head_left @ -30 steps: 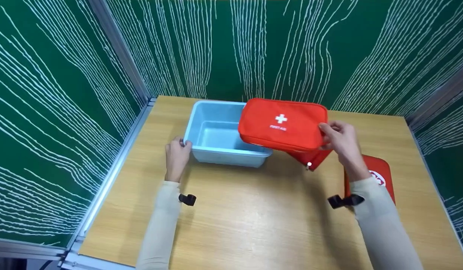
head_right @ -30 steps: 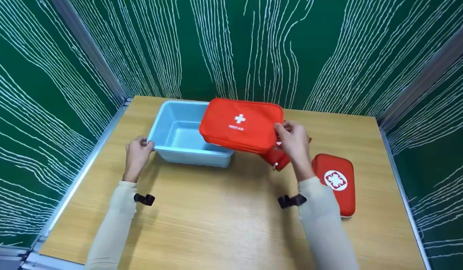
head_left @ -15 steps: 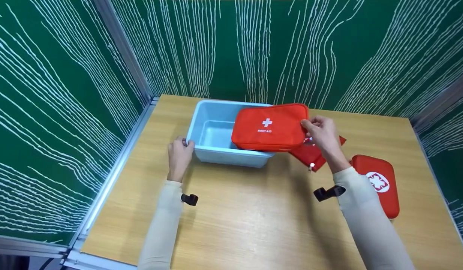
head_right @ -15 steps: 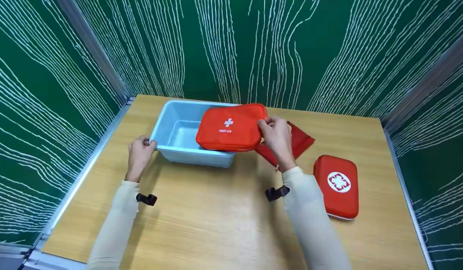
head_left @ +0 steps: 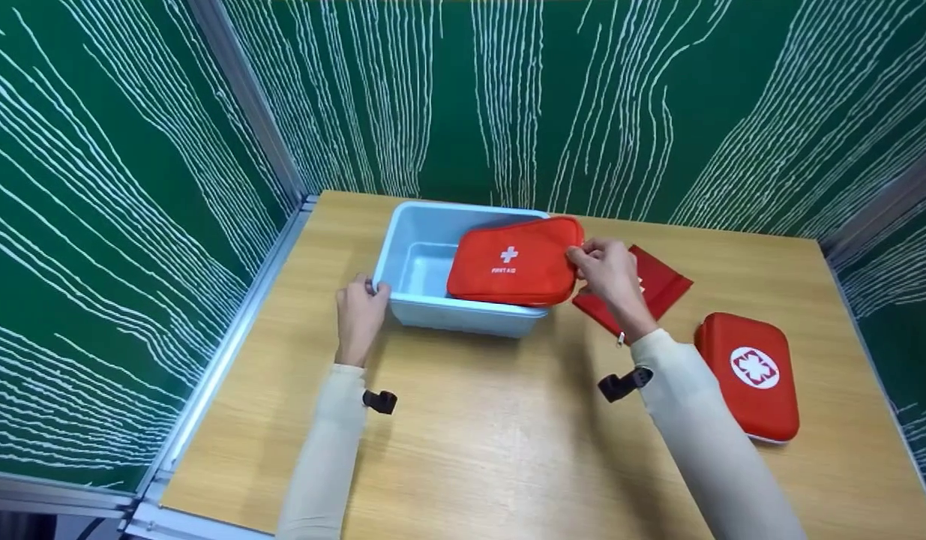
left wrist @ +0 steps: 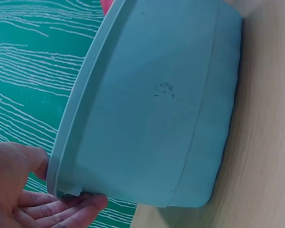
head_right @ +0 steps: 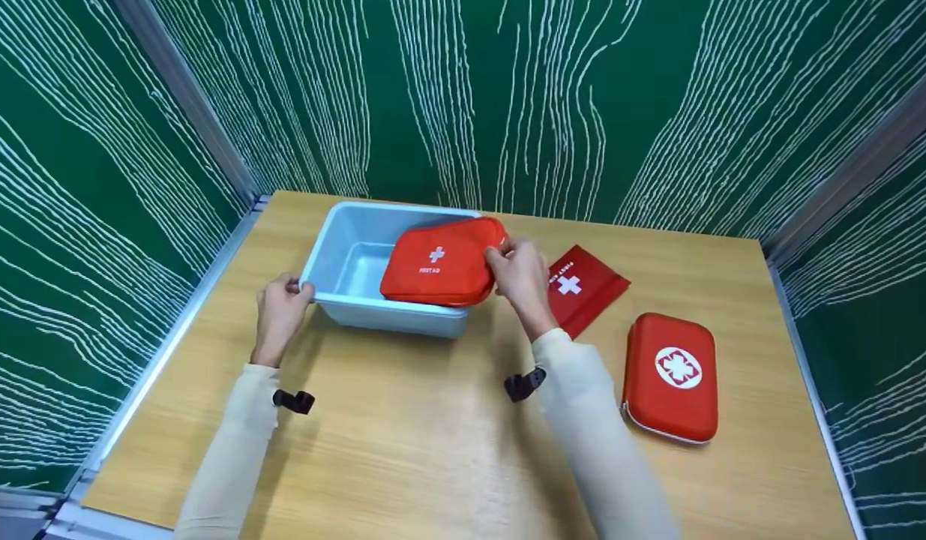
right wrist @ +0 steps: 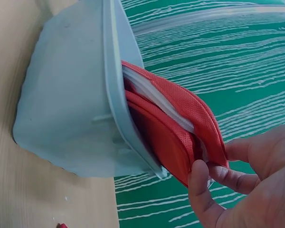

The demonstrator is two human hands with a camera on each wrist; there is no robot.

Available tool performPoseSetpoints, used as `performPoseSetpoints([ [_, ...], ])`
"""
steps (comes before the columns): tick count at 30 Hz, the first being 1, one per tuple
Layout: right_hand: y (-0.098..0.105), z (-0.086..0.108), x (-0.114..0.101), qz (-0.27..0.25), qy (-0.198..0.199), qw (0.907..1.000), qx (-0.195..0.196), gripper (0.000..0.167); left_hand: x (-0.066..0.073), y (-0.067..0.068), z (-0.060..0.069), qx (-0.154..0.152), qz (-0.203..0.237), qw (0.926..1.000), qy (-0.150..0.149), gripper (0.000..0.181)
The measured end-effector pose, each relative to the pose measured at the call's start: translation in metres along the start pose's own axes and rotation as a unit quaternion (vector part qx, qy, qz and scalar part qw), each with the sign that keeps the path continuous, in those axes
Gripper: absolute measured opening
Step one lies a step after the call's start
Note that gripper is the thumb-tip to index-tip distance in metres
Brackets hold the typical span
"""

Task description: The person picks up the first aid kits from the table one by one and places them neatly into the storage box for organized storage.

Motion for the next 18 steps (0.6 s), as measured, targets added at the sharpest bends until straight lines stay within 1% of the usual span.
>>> performPoseSetpoints([
  [5,-0.011,-0.002,0.001,0.026,-0.004,0.9997,-0.003,0.029,0.0,-0.004,0.001,-0.008,0.001,1.0,0.005,0.018],
  [9,-0.021,-0.003,0.0,0.048,0.002,0.9988,-0.01,0.03,0.0,-0.005,0.0,-0.006,0.004,1.0,-0.001,0.017],
  [15,-0.035,-0.004,-0.003,0.061,0.006,0.9978,-0.027,0.028,-0.001,-0.005,0.001,-0.009,0.014,0.9999,0.002,0.019],
  [18,-0.04,-0.004,-0.006,0.065,0.008,0.9974,-0.028,0.026,-0.002,-0.005,0.001,-0.01,0.017,0.9998,0.001,0.02],
])
Point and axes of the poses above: each hand's wrist, its own z-axis away from the middle knuckle, its own y-axis out of the back of the hand, x = y × z, the point moved 8 cm from there along -z, towards the middle knuckle, and after that the axes turned 11 degrees about z, right-handed, at the moved point
